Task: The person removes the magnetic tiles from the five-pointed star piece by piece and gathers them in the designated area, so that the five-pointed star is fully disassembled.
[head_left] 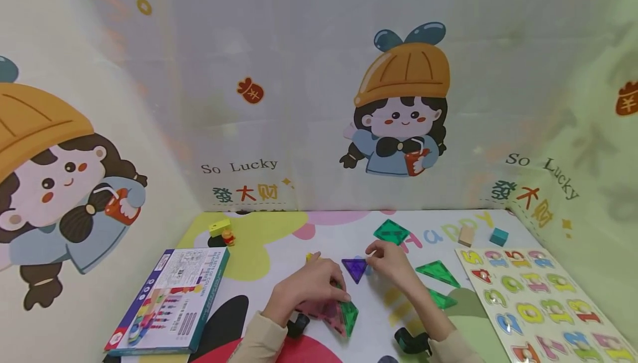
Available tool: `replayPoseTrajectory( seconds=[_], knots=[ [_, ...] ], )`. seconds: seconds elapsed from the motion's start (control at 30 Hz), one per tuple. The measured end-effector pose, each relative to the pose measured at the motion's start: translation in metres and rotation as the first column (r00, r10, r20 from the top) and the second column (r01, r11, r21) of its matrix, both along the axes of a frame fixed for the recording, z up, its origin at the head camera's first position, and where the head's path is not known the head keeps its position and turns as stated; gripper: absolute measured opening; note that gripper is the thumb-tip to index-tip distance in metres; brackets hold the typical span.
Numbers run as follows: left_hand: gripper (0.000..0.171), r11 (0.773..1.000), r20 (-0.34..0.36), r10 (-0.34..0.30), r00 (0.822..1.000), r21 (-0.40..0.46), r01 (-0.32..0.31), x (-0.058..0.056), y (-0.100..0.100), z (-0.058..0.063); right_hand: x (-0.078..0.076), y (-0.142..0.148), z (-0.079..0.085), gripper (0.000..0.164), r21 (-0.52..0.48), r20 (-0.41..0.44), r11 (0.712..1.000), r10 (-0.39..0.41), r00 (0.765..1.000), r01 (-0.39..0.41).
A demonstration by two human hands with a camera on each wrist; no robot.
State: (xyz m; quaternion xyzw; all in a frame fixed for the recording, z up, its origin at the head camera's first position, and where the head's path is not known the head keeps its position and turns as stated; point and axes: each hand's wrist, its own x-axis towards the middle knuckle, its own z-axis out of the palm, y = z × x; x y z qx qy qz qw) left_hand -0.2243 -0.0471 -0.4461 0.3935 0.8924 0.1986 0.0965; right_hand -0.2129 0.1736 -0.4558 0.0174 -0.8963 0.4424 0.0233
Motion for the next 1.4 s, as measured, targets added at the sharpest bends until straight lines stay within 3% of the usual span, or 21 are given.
replayPoseTrajectory(
  seconds=[0.07,0.13,0.23,0.33,0.53,0.87,1.07,1.4],
  knots=[
    [0.013,1.0,0.006,0.0,1.0,0.006,0.0,-0.001,0.001,-0.002,0.007,0.002,0.0,0.012,-0.003,0.018,0.997,0.081,0.997,-0.081],
    [0.012,1.0,0.002,-0.004,1.0,0.008,0.004,-0.001,0.001,-0.004,0.016,0.003,-0.001,0.013,-0.005,0.054,0.98,0.197,0.979,-0.197],
    [0.01,1.0,-0.013,-0.006,1.0,0.005,0.006,-0.001,0.002,-0.006,0.027,0.002,-0.004,0.015,-0.019,0.114,0.926,0.376,0.92,-0.376],
    [0.01,1.0,-0.022,-0.002,1.0,0.006,0.002,-0.001,0.002,-0.006,0.034,-0.002,-0.004,0.015,-0.038,0.165,0.884,0.465,0.87,-0.465],
    [0.01,1.0,0.005,0.002,1.0,0.015,-0.002,-0.001,0.0,-0.005,0.038,-0.011,-0.006,0.007,-0.071,0.202,0.869,0.494,0.846,-0.49],
    [0.011,1.0,0.036,0.022,0.999,0.017,-0.023,0.0,-0.002,-0.003,0.038,-0.008,-0.011,0.005,-0.197,0.177,0.849,0.523,0.834,-0.491],
    [0.012,1.0,0.078,0.021,0.997,0.021,-0.023,0.002,-0.004,0.0,0.037,-0.002,-0.012,0.008,-0.273,0.165,0.824,0.549,0.819,-0.497],
    [0.013,1.0,0.063,-0.003,0.998,-0.001,0.003,0.0,-0.004,0.0,0.035,0.002,-0.015,0.013,-0.365,0.175,0.794,0.571,0.802,-0.486]
  ],
)
